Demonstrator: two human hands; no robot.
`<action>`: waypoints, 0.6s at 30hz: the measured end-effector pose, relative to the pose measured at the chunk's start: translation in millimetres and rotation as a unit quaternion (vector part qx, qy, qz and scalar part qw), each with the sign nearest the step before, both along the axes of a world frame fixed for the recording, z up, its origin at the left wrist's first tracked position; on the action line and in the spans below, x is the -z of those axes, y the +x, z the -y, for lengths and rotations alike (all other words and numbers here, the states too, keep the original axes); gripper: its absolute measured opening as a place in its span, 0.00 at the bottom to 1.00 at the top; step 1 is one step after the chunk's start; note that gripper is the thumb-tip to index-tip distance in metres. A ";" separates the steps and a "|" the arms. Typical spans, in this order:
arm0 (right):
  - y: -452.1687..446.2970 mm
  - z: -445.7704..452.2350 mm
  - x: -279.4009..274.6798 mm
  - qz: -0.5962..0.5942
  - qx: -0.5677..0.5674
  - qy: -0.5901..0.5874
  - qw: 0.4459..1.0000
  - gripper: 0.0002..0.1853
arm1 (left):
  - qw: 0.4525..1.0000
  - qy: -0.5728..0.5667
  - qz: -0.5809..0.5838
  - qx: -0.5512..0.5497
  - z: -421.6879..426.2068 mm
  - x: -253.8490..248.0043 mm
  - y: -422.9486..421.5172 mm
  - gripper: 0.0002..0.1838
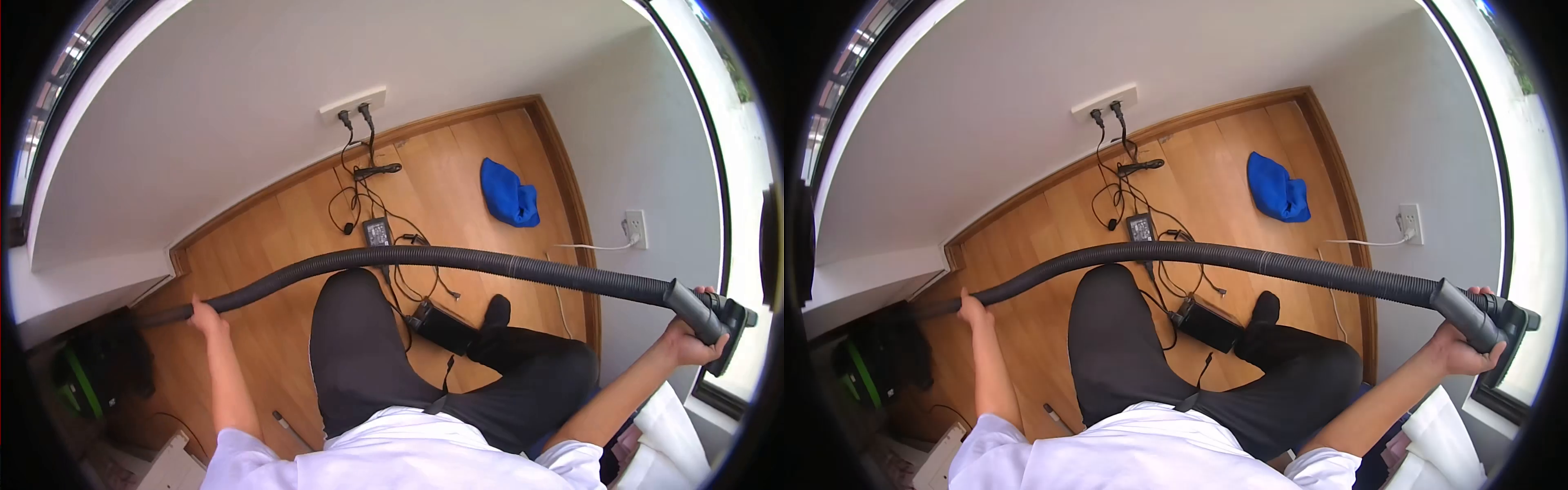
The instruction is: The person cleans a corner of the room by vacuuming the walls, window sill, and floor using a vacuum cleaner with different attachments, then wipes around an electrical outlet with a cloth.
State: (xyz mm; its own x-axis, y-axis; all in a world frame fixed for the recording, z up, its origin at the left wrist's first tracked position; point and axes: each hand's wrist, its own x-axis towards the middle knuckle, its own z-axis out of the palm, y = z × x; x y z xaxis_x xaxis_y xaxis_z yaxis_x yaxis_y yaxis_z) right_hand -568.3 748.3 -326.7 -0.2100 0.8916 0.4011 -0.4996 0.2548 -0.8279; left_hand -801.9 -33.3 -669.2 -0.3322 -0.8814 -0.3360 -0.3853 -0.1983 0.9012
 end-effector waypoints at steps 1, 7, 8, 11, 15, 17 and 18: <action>2.5 3.7 1.0 0.010 -0.007 0.040 0.999 0.43 | 1.000 0.013 -0.015 0.011 1.0 -11.2 13.2 0.20; -0.1 14.8 -5.8 0.045 -0.006 0.141 0.989 0.44 | 0.996 0.059 -0.035 0.063 -50.5 -66.6 55.0 0.20; -1.7 12.2 -4.6 0.041 0.003 0.138 0.990 0.44 | 0.995 0.060 -0.036 0.066 -65.4 -73.4 59.6 0.20; -2.9 7.5 1.5 0.046 0.023 0.163 0.985 0.42 | 0.987 0.114 -0.034 0.106 -120.3 -95.8 74.8 0.21; 2.1 4.5 13.9 0.063 0.071 0.160 0.982 0.38 | 0.963 0.199 -0.037 0.179 -178.2 -124.4 102.8 0.27; 8.4 -2.8 17.9 0.090 0.112 0.167 0.975 0.37 | 0.938 0.257 -0.055 0.225 -189.2 -137.9 105.2 0.28; 13.6 -11.3 19.8 0.090 0.129 0.179 0.971 0.35 | 0.920 0.288 -0.059 0.258 -192.3 -143.1 106.4 0.28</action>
State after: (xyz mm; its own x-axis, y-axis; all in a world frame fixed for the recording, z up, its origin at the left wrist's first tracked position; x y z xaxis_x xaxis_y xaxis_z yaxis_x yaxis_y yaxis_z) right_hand -554.7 759.6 -346.4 -0.0938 0.7334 0.6733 -0.2358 0.6407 -0.7307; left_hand -695.5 159.0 -526.1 -0.7211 -0.2838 -0.6321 -0.4677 -0.4738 0.7462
